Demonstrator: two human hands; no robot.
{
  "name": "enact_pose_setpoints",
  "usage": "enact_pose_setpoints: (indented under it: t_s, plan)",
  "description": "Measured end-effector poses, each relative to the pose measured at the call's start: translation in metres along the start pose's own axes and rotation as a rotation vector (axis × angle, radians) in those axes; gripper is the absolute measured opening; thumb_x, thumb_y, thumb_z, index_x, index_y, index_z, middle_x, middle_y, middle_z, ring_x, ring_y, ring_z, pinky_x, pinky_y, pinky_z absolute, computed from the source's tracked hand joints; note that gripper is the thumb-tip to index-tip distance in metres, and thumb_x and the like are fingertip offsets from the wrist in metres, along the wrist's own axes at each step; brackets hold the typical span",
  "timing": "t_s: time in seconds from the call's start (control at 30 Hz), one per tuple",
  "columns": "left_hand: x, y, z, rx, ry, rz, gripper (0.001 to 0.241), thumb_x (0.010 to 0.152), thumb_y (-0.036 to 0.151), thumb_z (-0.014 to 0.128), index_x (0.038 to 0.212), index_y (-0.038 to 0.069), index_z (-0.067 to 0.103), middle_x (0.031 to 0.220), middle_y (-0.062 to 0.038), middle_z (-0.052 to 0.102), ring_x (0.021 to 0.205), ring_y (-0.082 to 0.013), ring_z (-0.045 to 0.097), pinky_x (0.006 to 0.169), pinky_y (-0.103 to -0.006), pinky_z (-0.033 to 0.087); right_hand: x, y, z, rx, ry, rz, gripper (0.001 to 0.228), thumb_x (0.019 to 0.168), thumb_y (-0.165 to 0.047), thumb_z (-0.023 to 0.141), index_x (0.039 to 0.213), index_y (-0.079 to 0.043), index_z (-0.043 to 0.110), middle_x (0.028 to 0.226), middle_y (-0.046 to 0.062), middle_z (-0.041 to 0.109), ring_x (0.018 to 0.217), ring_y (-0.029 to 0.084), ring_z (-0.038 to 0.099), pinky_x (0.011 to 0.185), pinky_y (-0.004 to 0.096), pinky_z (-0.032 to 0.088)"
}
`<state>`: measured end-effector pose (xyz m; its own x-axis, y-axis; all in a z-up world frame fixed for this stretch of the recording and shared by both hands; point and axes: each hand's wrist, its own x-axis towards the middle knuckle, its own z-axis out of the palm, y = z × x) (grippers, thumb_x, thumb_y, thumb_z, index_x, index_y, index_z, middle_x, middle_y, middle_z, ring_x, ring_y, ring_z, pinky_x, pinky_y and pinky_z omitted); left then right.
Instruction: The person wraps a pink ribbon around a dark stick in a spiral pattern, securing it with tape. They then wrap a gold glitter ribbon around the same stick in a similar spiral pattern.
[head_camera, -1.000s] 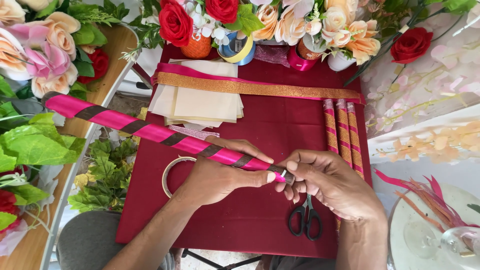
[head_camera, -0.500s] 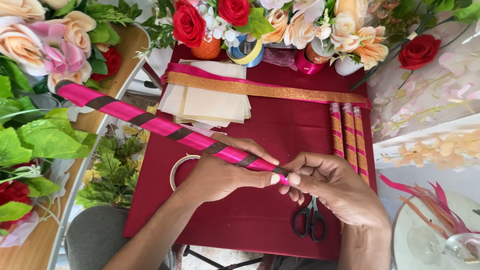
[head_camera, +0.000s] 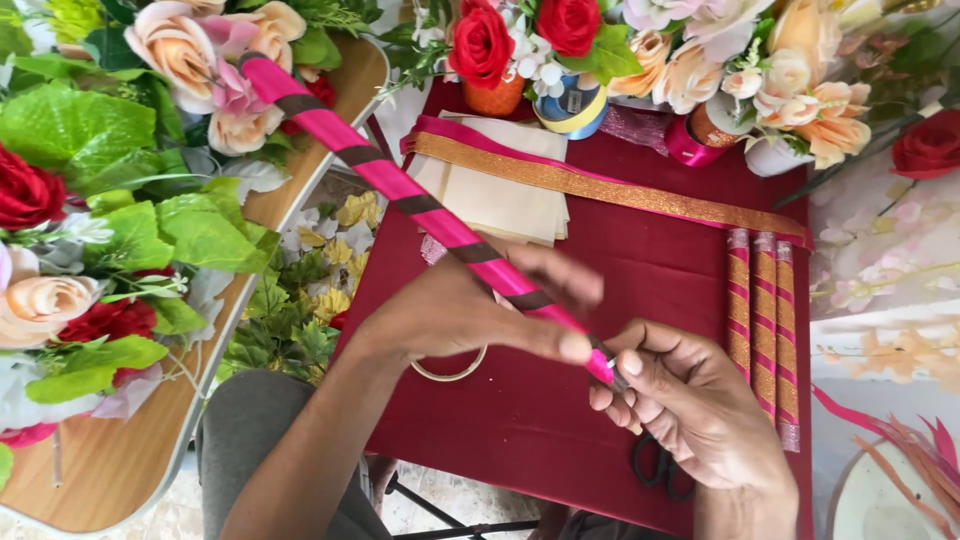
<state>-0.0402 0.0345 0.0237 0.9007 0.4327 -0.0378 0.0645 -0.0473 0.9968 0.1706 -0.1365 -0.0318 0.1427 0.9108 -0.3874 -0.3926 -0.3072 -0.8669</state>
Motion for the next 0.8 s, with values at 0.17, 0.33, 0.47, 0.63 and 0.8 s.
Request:
enact_pose_setpoints:
  t_s: [0.17,0.33,0.47,0.63,0.8]
  plan:
    - [0.008,-0.019,-0.019,-0.746,0.686,0.364,0.043,0.089,0.038,0.059,0.107,0.0,0.067,0.101,-0.018,0.076,0.094,-0.0289,0.076,0.088,-0.0374,0.064,0.003,0.015,0.011,0.062,0.018,0.01,0.017,0.093,-0.014,0.072,0.105,-0.002,0.069,0.073,0.021,0.073,0.066,0.026,0.073,0.054,0.03,0.052]
    - [0.005,-0.033,-0.043,-1.192,1.015,0.447,0.055,0.089,0.06,0.054,0.088,0.005,0.065,0.066,-0.009,0.06,0.06,-0.0197,0.058,0.058,-0.0331,0.049,0.01,0.017,0.036,0.018,-0.095,-0.013,0.01,0.096,-0.013,0.069,0.098,-0.004,0.068,0.074,0.022,0.077,0.057,0.023,0.067,0.048,0.031,0.051]
    - [-0.002,-0.028,-0.052,-1.221,0.934,0.36,0.046,0.09,0.055,0.058,0.078,0.011,0.053,0.05,0.003,0.032,0.038,-0.0081,0.029,0.04,-0.0249,0.028,0.015,0.009,0.063,-0.254,-0.284,-0.024,0.022,0.094,-0.023,0.068,0.102,-0.003,0.073,0.089,0.02,0.084,0.066,0.026,0.079,0.049,0.032,0.061]
    - [-0.016,-0.029,-0.077,-1.338,0.715,0.231,0.043,0.09,0.051,0.063,0.077,0.012,0.053,0.051,0.007,0.032,0.038,-0.004,0.028,0.039,-0.0209,0.024,0.043,0.004,0.054,-0.665,-0.122,-0.193,0.022,0.092,-0.001,0.065,0.11,-0.005,0.078,0.098,0.008,0.083,0.078,0.017,0.078,0.062,0.028,0.064]
    - [-0.025,-0.023,-0.081,-1.293,0.543,0.129,0.05,0.092,0.059,0.058,0.08,0.01,0.058,0.049,0.007,0.033,0.036,-0.0045,0.028,0.035,-0.0215,0.026,0.117,-0.029,0.057,-1.265,0.166,-0.61,0.02,0.096,-0.027,0.074,0.098,-0.008,0.075,0.089,0.003,0.079,0.076,0.014,0.071,0.072,0.035,0.052]
